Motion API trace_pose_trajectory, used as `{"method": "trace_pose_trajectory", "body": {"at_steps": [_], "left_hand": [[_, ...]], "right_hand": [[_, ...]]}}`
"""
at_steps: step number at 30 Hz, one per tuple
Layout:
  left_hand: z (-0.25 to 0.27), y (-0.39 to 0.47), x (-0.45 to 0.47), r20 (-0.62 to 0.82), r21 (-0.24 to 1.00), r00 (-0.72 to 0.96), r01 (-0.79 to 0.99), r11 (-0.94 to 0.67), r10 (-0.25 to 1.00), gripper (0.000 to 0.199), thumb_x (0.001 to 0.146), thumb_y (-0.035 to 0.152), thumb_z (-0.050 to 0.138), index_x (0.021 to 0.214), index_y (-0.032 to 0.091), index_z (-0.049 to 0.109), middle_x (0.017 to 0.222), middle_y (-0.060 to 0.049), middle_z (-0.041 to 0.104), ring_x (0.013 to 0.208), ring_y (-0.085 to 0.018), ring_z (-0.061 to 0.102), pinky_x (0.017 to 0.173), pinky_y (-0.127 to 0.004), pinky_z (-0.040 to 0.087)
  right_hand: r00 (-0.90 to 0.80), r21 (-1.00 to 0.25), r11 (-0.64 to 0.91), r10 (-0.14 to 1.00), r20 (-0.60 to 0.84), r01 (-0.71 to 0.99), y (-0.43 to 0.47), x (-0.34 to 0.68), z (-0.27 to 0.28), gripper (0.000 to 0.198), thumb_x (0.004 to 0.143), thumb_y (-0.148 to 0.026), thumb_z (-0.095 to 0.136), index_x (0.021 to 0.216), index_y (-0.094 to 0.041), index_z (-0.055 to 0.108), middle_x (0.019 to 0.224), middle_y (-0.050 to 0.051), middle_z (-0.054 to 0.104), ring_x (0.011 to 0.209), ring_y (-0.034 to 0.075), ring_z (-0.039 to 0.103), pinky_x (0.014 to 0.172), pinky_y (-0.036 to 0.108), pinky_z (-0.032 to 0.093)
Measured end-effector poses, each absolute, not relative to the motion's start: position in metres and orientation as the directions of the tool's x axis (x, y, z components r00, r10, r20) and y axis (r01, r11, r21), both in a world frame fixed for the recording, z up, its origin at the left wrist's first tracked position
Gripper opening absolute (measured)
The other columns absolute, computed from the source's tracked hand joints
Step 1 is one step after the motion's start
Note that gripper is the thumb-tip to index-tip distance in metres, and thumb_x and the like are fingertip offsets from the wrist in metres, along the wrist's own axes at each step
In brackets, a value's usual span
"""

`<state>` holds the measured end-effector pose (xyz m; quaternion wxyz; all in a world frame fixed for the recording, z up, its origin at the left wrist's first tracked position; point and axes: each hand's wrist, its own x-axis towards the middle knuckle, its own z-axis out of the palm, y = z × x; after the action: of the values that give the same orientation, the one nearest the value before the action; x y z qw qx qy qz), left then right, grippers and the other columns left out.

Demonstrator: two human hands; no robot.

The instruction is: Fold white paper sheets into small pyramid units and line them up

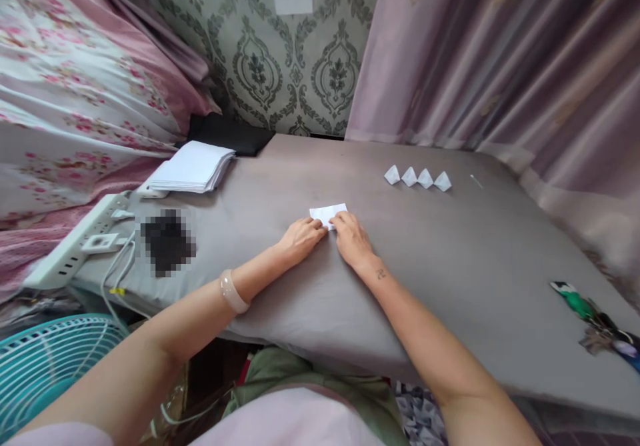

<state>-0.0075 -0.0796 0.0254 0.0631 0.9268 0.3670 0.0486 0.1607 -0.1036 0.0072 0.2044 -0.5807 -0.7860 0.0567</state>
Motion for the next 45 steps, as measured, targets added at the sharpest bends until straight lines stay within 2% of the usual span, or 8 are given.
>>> {"method": "trace_pose_trajectory", "body": {"at_steps": [4, 10, 24, 29, 32, 35, 39, 45], "left_hand": [[0.013, -0.087, -0.013, 0.072, 0.177, 0.745, 0.645, -0.743, 0.663, 0.028, 0.086, 0.008, 0.047, 0.109, 0.011, 0.063, 0.116, -0.015, 0.064, 0.114, -0.023, 0.058, 0.100, -0.034, 0.045], [0.002, -0.096, -0.017, 0.089, 0.181, 0.640, 0.743, -0.644, 0.763, 0.040, 0.092, 0.013, 0.040, 0.131, 0.013, 0.051, 0.143, -0.014, 0.050, 0.135, -0.022, 0.045, 0.110, -0.035, 0.039], [0.016, -0.113, -0.021, 0.064, 0.167, 0.544, 0.821, -0.546, 0.837, 0.033, 0.088, 0.006, 0.039, 0.112, 0.011, 0.061, 0.120, -0.016, 0.063, 0.116, -0.024, 0.058, 0.096, -0.034, 0.049], [0.013, -0.108, -0.036, 0.133, 0.368, 0.513, 0.769, -0.523, 0.848, 0.033, 0.087, 0.010, 0.041, 0.107, 0.015, 0.066, 0.122, -0.011, 0.064, 0.115, -0.021, 0.058, 0.098, -0.032, 0.047], [0.017, -0.094, -0.034, 0.117, 0.542, 0.347, 0.763, -0.352, 0.931, 0.026, 0.087, 0.019, 0.046, 0.096, 0.015, 0.070, 0.107, -0.010, 0.069, 0.103, -0.022, 0.062, 0.092, -0.033, 0.049], [0.019, -0.078, -0.023, -0.022, 0.659, 0.197, 0.740, -0.134, 0.980, 0.029, 0.085, 0.037, 0.056, 0.089, 0.014, 0.073, 0.092, -0.011, 0.071, 0.090, -0.023, 0.064, 0.082, -0.034, 0.050], [0.016, -0.067, -0.012, -0.111, 0.732, 0.078, 0.680, 0.029, 0.991, 0.022, 0.080, 0.032, 0.061, 0.087, 0.016, 0.074, 0.086, -0.009, 0.072, 0.086, -0.021, 0.065, 0.077, -0.031, 0.049], [0.011, -0.063, -0.010, -0.141, 0.777, 0.051, 0.625, 0.078, 0.989, 0.018, 0.076, 0.030, 0.066, 0.085, 0.017, 0.073, 0.082, -0.006, 0.072, 0.080, -0.019, 0.064, 0.073, -0.028, 0.049]], "right_hand": [[-0.282, -0.275, 0.330, 0.939, 0.199, 0.903, -0.125, 0.140, 0.011, 0.038, 0.096, -0.019, 0.032, 0.120, -0.018, 0.061, 0.119, 0.011, 0.063, 0.109, 0.024, 0.055, 0.095, 0.037, 0.041], [-0.267, -0.232, 0.313, 0.941, 0.207, 0.921, -0.137, 0.144, 0.010, 0.042, 0.098, -0.030, 0.032, 0.129, -0.019, 0.059, 0.133, 0.009, 0.058, 0.120, 0.024, 0.053, 0.104, 0.038, 0.037], [-0.161, -0.168, 0.198, 0.963, 0.215, 0.966, -0.137, 0.162, 0.004, 0.046, 0.098, -0.032, 0.030, 0.127, -0.012, 0.059, 0.135, 0.015, 0.057, 0.121, 0.028, 0.053, 0.102, 0.041, 0.040], [-0.165, -0.165, 0.200, 0.965, 0.206, 0.966, -0.133, 0.169, 0.008, 0.040, 0.097, -0.031, 0.033, 0.119, -0.016, 0.063, 0.129, 0.013, 0.060, 0.113, 0.027, 0.056, 0.094, 0.040, 0.043], [-0.148, -0.170, 0.191, 0.961, 0.234, 0.967, -0.125, 0.170, 0.008, 0.035, 0.097, -0.031, 0.035, 0.104, -0.019, 0.067, 0.116, 0.011, 0.065, 0.104, 0.025, 0.057, 0.086, 0.037, 0.043], [-0.131, -0.191, 0.184, 0.956, 0.261, 0.964, -0.118, 0.173, 0.007, 0.030, 0.096, -0.032, 0.038, 0.092, -0.021, 0.066, 0.104, 0.010, 0.066, 0.096, 0.024, 0.057, 0.078, 0.035, 0.043], [-0.156, -0.205, 0.222, 0.942, 0.296, 0.953, -0.116, 0.177, 0.005, 0.026, 0.095, -0.031, 0.041, 0.091, -0.021, 0.065, 0.101, 0.010, 0.065, 0.093, 0.024, 0.055, 0.078, 0.035, 0.042], [-0.142, -0.235, 0.235, 0.924, 0.356, 0.943, -0.117, 0.177, -0.005, 0.026, 0.093, -0.032, 0.042, 0.095, -0.021, 0.066, 0.106, 0.009, 0.066, 0.095, 0.026, 0.056, 0.080, 0.038, 0.044]]}}
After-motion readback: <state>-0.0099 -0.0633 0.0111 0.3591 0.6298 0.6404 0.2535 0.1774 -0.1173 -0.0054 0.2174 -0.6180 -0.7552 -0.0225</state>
